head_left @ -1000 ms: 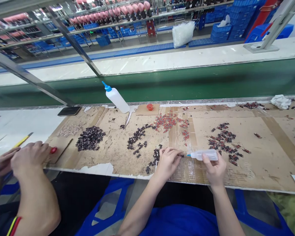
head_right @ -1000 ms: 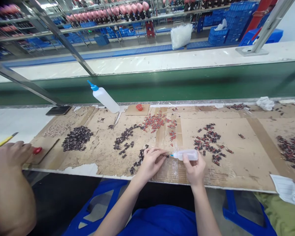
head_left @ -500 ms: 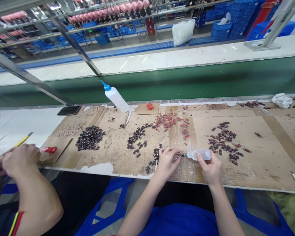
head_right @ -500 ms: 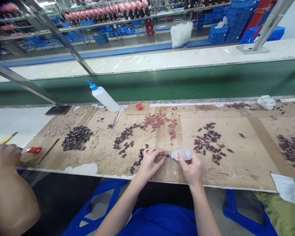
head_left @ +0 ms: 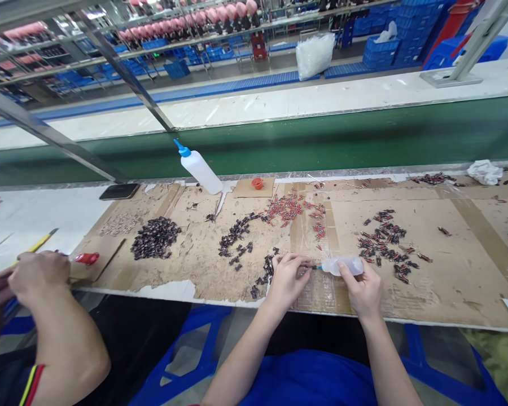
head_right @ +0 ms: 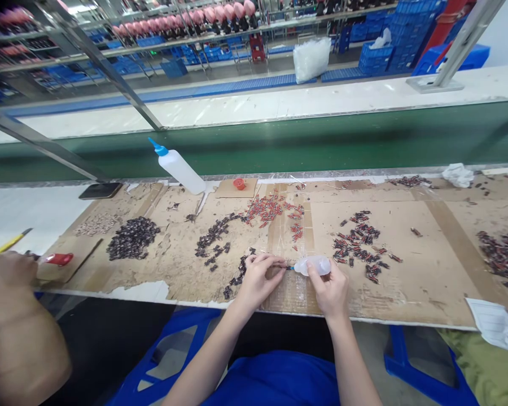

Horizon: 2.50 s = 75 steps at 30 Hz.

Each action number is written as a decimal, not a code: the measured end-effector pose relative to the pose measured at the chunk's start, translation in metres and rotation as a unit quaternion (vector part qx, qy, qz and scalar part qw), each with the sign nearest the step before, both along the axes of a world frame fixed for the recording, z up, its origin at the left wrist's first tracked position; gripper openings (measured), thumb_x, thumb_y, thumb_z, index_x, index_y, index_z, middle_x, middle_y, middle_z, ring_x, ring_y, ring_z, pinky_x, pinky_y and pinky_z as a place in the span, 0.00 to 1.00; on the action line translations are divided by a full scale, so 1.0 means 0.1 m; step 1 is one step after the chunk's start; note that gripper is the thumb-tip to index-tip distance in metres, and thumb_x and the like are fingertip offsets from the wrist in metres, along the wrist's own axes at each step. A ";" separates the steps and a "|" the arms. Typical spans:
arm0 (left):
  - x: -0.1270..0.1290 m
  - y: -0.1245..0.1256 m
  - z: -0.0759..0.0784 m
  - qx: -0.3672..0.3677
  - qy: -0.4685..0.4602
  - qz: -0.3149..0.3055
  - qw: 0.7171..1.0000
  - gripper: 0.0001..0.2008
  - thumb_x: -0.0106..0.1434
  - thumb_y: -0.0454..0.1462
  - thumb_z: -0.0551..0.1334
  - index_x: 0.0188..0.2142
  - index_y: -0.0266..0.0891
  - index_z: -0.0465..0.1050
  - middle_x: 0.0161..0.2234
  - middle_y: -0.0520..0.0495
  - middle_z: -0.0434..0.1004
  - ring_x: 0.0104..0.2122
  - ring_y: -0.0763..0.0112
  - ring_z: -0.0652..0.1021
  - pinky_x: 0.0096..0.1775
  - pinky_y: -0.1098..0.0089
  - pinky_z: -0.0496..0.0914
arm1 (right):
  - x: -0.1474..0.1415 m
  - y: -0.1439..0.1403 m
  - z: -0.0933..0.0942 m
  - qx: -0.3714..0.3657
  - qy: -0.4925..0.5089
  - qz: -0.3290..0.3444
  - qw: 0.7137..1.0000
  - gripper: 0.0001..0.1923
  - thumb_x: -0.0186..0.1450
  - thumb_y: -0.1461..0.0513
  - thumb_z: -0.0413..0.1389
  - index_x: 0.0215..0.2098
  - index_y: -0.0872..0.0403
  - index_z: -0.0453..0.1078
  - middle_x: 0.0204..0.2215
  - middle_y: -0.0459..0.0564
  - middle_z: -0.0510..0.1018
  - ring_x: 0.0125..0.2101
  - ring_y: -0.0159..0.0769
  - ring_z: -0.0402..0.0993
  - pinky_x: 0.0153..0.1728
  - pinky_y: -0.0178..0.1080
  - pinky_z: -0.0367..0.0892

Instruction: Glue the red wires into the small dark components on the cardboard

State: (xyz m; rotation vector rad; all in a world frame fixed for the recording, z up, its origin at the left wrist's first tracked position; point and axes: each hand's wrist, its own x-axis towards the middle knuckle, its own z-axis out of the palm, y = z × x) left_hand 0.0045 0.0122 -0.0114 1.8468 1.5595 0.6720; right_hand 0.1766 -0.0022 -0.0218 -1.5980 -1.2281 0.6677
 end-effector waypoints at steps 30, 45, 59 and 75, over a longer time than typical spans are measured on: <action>0.18 0.36 -0.01 0.116 0.067 -0.097 0.986 0.06 0.66 0.31 0.57 0.37 0.40 0.72 0.41 0.45 0.75 0.46 0.60 0.69 0.47 0.59 0.62 | 0.06 -0.02 0.01 0.133 -0.136 -0.083 0.978 0.29 0.54 0.50 0.65 0.50 0.55 0.68 0.47 0.60 0.76 0.45 0.48 0.72 0.40 0.47 0.69; 0.00 0.01 -0.01 0.130 -0.243 -0.134 0.952 0.11 0.64 0.43 0.61 0.30 0.42 0.78 0.45 0.43 0.72 0.50 0.61 0.71 0.54 0.56 0.63 | -0.22 -0.20 0.24 -0.216 0.488 0.101 0.840 0.21 0.40 0.51 0.73 0.26 0.53 0.77 0.26 0.46 0.73 0.27 0.30 0.67 0.23 0.31 0.60; -0.10 0.01 -0.07 0.125 0.025 -0.118 0.985 0.07 0.65 0.38 0.62 0.42 0.45 0.76 0.45 0.44 0.77 0.49 0.60 0.71 0.52 0.55 0.59 | -0.13 -0.16 0.03 -0.093 0.245 0.073 0.962 0.26 0.50 0.40 0.63 0.28 0.54 0.74 0.25 0.51 0.78 0.27 0.37 0.74 0.27 0.37 0.72; -0.06 -0.05 -0.13 0.141 -0.016 -0.087 0.986 0.10 0.69 0.36 0.56 0.38 0.43 0.77 0.36 0.48 0.83 0.37 0.68 0.78 0.46 0.63 0.63 | -0.37 -0.22 -0.09 -0.060 0.238 0.021 0.969 0.21 0.53 0.46 0.64 0.30 0.55 0.76 0.29 0.54 0.82 0.32 0.43 0.81 0.38 0.45 0.77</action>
